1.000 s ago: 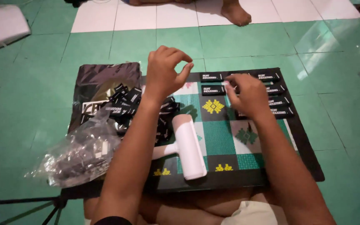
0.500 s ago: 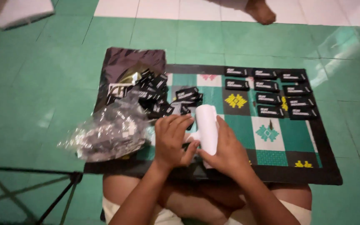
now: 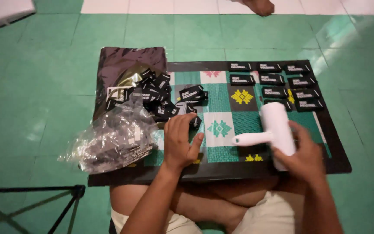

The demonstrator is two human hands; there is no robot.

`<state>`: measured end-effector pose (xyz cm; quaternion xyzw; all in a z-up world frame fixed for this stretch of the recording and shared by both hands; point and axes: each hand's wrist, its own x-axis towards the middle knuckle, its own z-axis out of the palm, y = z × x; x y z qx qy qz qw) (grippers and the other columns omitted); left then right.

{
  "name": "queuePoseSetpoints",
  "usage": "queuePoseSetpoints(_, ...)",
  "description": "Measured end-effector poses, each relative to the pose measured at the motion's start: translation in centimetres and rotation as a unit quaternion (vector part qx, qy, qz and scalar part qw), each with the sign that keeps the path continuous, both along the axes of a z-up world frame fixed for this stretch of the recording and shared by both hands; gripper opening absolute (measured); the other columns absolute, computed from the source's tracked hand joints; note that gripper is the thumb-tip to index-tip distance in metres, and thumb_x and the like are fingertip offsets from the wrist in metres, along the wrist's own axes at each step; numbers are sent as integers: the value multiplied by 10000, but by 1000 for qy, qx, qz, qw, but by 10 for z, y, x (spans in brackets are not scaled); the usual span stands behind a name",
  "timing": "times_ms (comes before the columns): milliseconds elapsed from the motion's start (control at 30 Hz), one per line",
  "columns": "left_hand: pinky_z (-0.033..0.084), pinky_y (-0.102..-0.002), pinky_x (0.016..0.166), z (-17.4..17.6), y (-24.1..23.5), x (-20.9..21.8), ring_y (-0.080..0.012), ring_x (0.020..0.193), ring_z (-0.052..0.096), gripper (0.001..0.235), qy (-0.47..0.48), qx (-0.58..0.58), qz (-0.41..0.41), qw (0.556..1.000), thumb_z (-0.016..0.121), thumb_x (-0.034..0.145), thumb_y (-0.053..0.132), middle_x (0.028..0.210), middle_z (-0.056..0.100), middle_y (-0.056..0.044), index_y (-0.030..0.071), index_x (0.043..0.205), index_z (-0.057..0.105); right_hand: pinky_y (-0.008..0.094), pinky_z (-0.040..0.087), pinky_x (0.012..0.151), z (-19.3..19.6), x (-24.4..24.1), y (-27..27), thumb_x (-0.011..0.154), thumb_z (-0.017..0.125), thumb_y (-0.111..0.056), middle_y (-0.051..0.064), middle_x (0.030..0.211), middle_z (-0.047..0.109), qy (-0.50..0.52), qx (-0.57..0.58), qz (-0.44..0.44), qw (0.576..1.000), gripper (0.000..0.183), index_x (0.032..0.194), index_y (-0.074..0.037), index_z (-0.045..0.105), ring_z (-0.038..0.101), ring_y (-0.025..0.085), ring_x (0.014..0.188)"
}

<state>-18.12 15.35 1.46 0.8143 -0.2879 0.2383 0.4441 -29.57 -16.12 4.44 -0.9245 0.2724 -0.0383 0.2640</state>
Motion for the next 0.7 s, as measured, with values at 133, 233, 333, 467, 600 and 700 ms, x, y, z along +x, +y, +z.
queuePoseSetpoints(133, 433, -473, 953, -11, 1, 4, -347, 1129, 607, 517, -11, 8, -8, 1000, 397, 1043, 446, 1223, 666, -128, 32, 1262, 616, 482, 485, 916, 17, -25, -23, 671, 780, -375, 117, 1298, 675, 20, -43, -79, 996, 905, 1524, -230, 515, 657, 339, 1114)
queuePoseSetpoints(233, 429, -479, 979, -12, 1, 6, -345, 1139, 596, 471, -9, 11, -10, 1000, 437, 1024, 407, 1209, 672, -124, 35, 1233, 636, 481, 487, 910, 36, -27, -24, 691, 751, -275, 124, 1351, 645, -3, -17, -91, 996, 854, 1506, -181, 516, 628, 333, 1155)
queuePoseSetpoints(333, 431, -457, 944, -13, 2, 7, -327, 1110, 595, 394, 8, 29, -15, 999, 505, 968, 324, 1168, 676, -130, 36, 1202, 637, 515, 484, 931, 32, -22, -38, 695, 781, -301, 138, 1432, 595, 39, -31, -102, 994, 901, 1532, -173, 474, 597, 364, 1221)
queuePoseSetpoints(467, 433, -460, 972, -22, 4, 3, -331, 1135, 595, 374, 8, 18, 15, 1000, 580, 904, 245, 1188, 687, -124, 34, 1205, 652, 513, 477, 907, 21, -23, -53, 667, 742, -299, 121, 1386, 633, 34, -61, -78, 994, 867, 1494, -189, 505, 614, 367, 1190)
queuePoseSetpoints(600, 431, -436, 930, -17, 2, 5, -318, 1099, 594, 354, 6, 19, 29, 999, 584, 881, 219, 1153, 686, -124, 31, 1174, 645, 529, 494, 844, 21, -22, -62, 663, 741, -297, 149, 1404, 608, 34, -71, -75, 994, 893, 1501, -138, 478, 605, 390, 1177)
queuePoseSetpoints(700, 426, -440, 925, -17, 0, 6, -314, 1100, 590, 323, 8, 30, 23, 999, 591, 886, 199, 1148, 679, -109, 46, 1165, 643, 529, 487, 859, 16, -27, -69, 672, 737, -299, 167, 1384, 609, 27, -68, -71, 995, 874, 1494, -136, 487, 594, 396, 1179)
